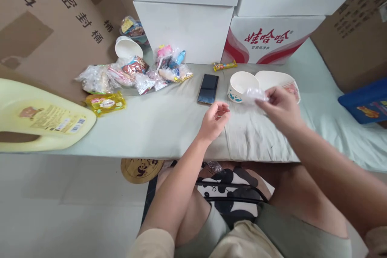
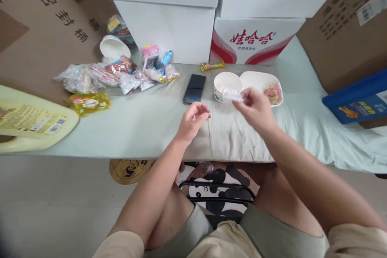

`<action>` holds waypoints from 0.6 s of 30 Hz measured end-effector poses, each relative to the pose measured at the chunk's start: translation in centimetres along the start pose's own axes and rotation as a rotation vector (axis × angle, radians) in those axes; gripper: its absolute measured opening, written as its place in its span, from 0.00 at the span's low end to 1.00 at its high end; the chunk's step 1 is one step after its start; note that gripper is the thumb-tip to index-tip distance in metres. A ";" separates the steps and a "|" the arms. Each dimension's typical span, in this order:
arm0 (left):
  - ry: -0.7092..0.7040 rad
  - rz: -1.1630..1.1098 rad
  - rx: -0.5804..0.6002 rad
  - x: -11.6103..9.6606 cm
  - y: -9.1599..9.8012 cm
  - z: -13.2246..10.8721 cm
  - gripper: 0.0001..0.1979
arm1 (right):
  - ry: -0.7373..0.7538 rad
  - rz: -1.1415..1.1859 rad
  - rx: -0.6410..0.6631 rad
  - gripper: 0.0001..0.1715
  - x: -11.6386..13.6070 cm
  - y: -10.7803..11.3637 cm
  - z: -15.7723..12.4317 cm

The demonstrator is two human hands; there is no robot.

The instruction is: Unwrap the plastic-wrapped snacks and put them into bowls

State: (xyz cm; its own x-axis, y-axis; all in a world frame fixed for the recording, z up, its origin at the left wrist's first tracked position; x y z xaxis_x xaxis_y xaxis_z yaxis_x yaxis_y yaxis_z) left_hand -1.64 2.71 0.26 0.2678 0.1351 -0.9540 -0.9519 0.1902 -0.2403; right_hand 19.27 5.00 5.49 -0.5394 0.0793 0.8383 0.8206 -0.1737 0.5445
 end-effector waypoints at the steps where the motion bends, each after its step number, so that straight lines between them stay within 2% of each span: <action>1: 0.001 0.011 -0.019 -0.2 0.3 0.1 0.10 | 0.057 -0.157 -0.075 0.13 1.1 0.3 2.0; 2: -0.002 0.011 -0.020 -0.3 0.4 0.1 0.08 | 0.120 -0.318 -0.128 0.11 2.1 0.3 4.2; 4: -0.016 -0.006 0.003 -0.5 0.4 0.2 0.06 | 0.132 -0.650 0.040 0.08 2.9 -1.8 8.3; 7: -0.013 -0.034 0.037 -0.7 0.0 -0.1 0.06 | 0.063 -0.810 0.297 0.12 2.9 -5.2 12.4; 9: 0.013 -0.025 0.040 -0.9 0.0 -0.4 0.06 | 0.025 -0.866 0.398 0.14 3.4 -6.9 13.8; 11: 0.037 0.010 0.056 -1.1 0.2 -0.6 0.05 | 0.037 -0.946 0.382 0.15 5.1 -8.2 14.5; 14: 0.050 0.112 0.080 -1.4 0.8 -0.5 0.06 | 0.219 -0.949 0.256 0.09 9.2 -11.9 14.6; 15: 0.051 0.155 0.076 -1.4 1.0 -0.4 0.06 | 0.275 -0.902 0.266 0.16 10.3 -13.9 14.3; 17: 0.058 0.230 0.060 -1.3 1.5 -0.2 0.05 | 0.323 -0.836 0.333 0.39 11.5 -18.5 13.6; 18: 0.063 0.258 0.054 -1.2 1.7 -0.1 0.05 | 0.343 -0.818 0.359 0.48 11.6 -20.8 13.4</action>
State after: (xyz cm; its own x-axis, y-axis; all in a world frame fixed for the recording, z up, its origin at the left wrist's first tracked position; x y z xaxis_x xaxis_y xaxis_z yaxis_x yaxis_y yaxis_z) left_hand -3.57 2.79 0.99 0.0060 0.1259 -0.9920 -0.9777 0.2089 0.0206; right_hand -1.52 22.64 4.32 -0.9505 -0.2591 0.1713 0.1432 0.1240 0.9819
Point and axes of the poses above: each hand's wrist, its own z-axis towards the middle knuckle, its own y-axis out of the back of the hand, x = y × z, the point moved 4 cm from there along z, towards the middle knuckle, and after that the axes turned 11 degrees about -y, right-handed, at the moved point
